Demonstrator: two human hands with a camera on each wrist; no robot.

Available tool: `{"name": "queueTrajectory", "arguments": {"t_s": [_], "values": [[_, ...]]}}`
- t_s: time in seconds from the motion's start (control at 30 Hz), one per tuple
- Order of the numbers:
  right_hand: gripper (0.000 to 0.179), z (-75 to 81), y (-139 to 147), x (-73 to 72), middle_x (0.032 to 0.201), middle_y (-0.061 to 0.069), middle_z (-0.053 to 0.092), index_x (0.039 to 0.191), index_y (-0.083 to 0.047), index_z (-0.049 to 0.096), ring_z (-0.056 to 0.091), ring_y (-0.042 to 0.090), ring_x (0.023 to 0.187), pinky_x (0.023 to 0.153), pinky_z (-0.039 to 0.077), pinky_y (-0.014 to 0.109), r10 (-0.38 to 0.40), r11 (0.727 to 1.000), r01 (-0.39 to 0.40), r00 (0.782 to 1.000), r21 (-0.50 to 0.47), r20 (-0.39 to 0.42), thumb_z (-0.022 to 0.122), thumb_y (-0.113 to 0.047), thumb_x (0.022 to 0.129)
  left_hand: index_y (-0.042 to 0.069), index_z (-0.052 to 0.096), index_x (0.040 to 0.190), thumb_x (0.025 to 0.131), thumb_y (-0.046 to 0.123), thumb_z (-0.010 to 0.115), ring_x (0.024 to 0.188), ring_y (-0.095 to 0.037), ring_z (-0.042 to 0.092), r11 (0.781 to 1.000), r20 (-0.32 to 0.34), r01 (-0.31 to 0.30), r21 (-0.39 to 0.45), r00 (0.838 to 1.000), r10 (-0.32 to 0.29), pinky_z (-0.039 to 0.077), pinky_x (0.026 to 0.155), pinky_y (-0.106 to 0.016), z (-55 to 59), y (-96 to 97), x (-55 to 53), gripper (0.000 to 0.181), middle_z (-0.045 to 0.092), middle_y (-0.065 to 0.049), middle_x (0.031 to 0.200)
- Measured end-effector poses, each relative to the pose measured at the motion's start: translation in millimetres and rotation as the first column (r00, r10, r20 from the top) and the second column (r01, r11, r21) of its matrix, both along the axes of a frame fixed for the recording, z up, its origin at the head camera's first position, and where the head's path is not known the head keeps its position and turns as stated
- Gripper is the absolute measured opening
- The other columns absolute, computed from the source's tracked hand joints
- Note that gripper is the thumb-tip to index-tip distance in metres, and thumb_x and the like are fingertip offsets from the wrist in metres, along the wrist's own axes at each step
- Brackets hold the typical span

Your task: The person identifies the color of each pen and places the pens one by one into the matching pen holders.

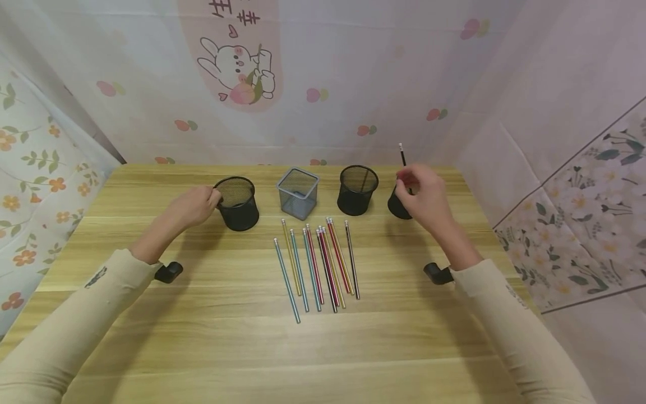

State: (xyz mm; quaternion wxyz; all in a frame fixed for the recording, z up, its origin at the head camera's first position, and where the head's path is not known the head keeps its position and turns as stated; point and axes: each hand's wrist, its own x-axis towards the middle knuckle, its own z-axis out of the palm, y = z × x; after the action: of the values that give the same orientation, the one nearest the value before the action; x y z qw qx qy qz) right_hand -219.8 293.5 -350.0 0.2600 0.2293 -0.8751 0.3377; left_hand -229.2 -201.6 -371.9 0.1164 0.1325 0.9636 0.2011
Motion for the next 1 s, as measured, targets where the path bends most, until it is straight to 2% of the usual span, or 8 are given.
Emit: {"name": "queueTrajectory", "arguments": {"t_s": [0.1,0.33,0.77,1.0], "values": [[0.014,-1.4,-4.0,1.6,0.098,0.011,0.069,0.103,0.005,0.067,0.063,0.006,0.088,0.078,0.048,0.013,0.012,1.000,-0.012,1.000,0.006,0.003,0.066,0.010,0.090,0.007,0.043,0.076,0.107,0.019,0.021,0.062,-0.021,0.029,1.000,0.007,-0.013,0.017,1.000,0.013,0.030,0.062,-0.037,0.5,0.2,0.3,0.040,0.037,-0.007,0.071],[0.013,-3.8,-11.6,6.2,0.098,0.010,0.067,0.104,0.003,0.067,0.066,0.023,0.087,0.078,0.047,0.012,0.047,0.999,-0.047,0.999,0.007,0.017,0.065,0.007,0.092,0.007,0.045,0.078,0.108,0.016,0.023,0.063,-0.022,0.032,1.000,-0.021,0.013,0.003,1.000,-0.013,0.030,0.061,-0.037,1.0,0.8,1.7,0.038,0.037,-0.007,0.072],[0.012,-11.8,-22.9,14.9,0.099,0.012,0.066,0.105,0.003,0.066,0.066,0.024,0.086,0.076,0.047,0.013,0.065,0.997,-0.069,0.992,0.025,0.110,0.065,0.005,0.093,0.006,0.045,0.077,0.108,0.016,0.023,0.063,-0.021,0.031,1.000,-0.028,0.021,-0.007,0.999,-0.022,0.030,0.062,-0.037,0.7,0.8,1.1,0.039,0.037,-0.007,0.071],[0.012,-19.1,-29.3,17.7,0.098,0.013,0.067,0.105,0.002,0.067,0.065,0.024,0.083,0.074,0.049,0.016,0.114,0.992,-0.120,0.981,0.033,0.157,0.064,0.006,0.094,0.006,0.048,0.081,0.107,0.013,0.024,0.064,-0.022,0.033,0.998,-0.039,0.049,-0.043,0.998,-0.051,0.031,0.062,-0.037,0.3,0.9,1.0,0.036,0.038,-0.007,0.072]]}}
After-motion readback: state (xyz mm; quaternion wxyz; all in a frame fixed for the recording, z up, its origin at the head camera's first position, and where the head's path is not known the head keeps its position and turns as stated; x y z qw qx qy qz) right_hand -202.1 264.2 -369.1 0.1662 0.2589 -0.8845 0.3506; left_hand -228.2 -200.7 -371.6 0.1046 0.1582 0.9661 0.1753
